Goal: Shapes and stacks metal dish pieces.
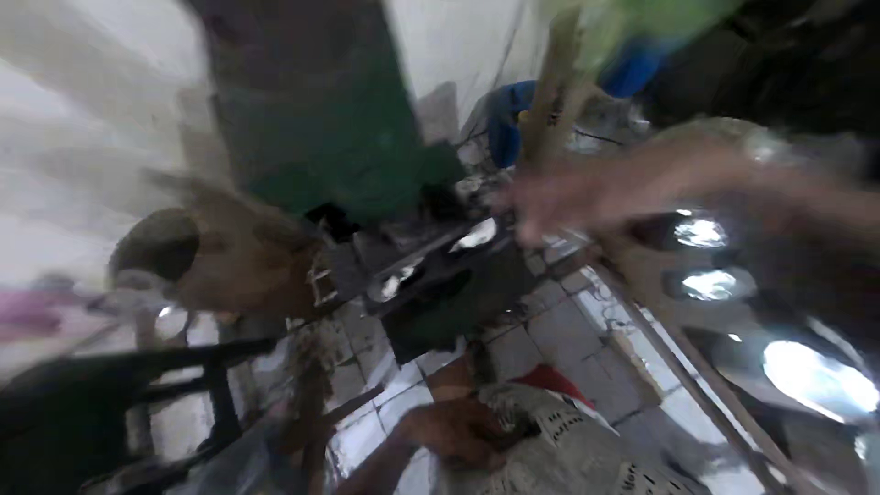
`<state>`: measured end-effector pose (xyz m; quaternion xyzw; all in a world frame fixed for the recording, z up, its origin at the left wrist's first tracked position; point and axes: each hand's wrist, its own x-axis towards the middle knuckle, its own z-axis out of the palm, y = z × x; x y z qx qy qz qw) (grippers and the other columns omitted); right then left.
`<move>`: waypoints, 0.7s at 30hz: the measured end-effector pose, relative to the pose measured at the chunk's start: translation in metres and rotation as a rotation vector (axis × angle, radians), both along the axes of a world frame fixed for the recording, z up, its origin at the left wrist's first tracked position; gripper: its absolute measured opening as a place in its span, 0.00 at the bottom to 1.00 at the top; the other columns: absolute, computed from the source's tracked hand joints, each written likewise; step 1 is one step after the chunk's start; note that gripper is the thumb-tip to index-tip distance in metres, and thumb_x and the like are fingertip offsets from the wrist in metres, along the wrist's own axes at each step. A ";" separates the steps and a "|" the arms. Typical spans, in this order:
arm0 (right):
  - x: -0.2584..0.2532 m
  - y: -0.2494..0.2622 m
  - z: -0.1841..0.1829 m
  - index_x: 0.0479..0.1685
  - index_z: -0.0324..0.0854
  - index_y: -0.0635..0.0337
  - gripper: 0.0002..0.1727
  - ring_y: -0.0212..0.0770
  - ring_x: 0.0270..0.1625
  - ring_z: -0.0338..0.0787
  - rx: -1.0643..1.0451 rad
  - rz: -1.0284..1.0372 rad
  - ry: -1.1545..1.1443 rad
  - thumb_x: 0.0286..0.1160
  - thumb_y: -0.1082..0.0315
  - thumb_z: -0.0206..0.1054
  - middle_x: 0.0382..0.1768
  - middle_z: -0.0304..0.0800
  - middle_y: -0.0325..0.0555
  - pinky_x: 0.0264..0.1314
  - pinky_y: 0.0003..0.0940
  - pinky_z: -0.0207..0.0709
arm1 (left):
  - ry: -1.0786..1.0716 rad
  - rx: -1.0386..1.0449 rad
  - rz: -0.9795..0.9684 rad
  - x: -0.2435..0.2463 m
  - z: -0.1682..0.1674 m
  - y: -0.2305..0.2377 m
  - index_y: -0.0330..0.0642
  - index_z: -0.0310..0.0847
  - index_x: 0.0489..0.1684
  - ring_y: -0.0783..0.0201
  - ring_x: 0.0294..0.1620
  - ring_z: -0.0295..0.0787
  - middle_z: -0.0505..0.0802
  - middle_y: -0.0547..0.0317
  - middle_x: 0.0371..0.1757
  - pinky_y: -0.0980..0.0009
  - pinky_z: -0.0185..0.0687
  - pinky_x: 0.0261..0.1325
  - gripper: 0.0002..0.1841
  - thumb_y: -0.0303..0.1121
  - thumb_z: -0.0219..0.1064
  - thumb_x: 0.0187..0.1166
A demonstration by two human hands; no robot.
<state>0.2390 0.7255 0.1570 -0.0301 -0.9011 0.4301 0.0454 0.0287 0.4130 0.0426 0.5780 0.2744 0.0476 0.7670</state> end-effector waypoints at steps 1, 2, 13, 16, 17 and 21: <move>0.020 0.049 0.003 0.85 0.69 0.54 0.35 0.40 0.66 0.88 0.148 -0.106 0.040 0.88 0.41 0.56 0.69 0.85 0.50 0.65 0.41 0.86 | 0.015 0.048 -0.021 0.017 -0.003 0.001 0.31 0.87 0.42 0.69 0.31 0.82 0.89 0.55 0.31 0.65 0.82 0.40 0.13 0.35 0.66 0.78; 0.041 0.074 0.018 0.89 0.64 0.54 0.38 0.44 0.75 0.82 0.242 -0.262 -0.128 0.87 0.40 0.56 0.76 0.80 0.52 0.75 0.49 0.78 | 0.036 0.096 -0.030 0.034 -0.006 0.001 0.31 0.88 0.42 0.68 0.34 0.84 0.90 0.54 0.33 0.65 0.83 0.43 0.14 0.36 0.65 0.79; 0.310 -0.273 -0.130 0.90 0.61 0.51 0.48 0.63 0.87 0.66 -0.242 -0.854 -0.708 0.68 0.50 0.80 0.85 0.67 0.57 0.86 0.74 0.51 | 0.626 0.530 0.007 0.275 -0.018 0.168 0.36 0.69 0.83 0.45 0.75 0.79 0.78 0.35 0.77 0.48 0.74 0.78 0.26 0.40 0.60 0.89; 0.371 -0.360 -0.266 0.91 0.61 0.50 0.51 0.59 0.90 0.63 -0.412 -1.214 -0.756 0.65 0.41 0.77 0.88 0.64 0.54 0.90 0.65 0.52 | 0.670 0.695 -0.197 0.382 -0.023 0.211 0.38 0.80 0.73 0.44 0.68 0.85 0.82 0.36 0.72 0.44 0.79 0.72 0.23 0.45 0.60 0.89; 0.385 -0.385 -0.310 0.90 0.63 0.51 0.55 0.58 0.88 0.66 -0.403 -1.307 -0.743 0.60 0.36 0.77 0.87 0.67 0.54 0.90 0.62 0.55 | 0.664 0.762 -0.258 0.410 -0.033 0.223 0.37 0.80 0.72 0.43 0.67 0.86 0.83 0.35 0.72 0.43 0.80 0.70 0.23 0.45 0.59 0.89; 0.400 -0.396 -0.351 0.90 0.63 0.51 0.58 0.59 0.87 0.69 -0.473 -1.425 -0.759 0.56 0.31 0.77 0.87 0.68 0.54 0.88 0.61 0.60 | 0.679 1.039 -0.493 0.492 -0.076 0.276 0.34 0.86 0.52 0.42 0.60 0.87 0.88 0.37 0.59 0.40 0.81 0.64 0.22 0.47 0.60 0.86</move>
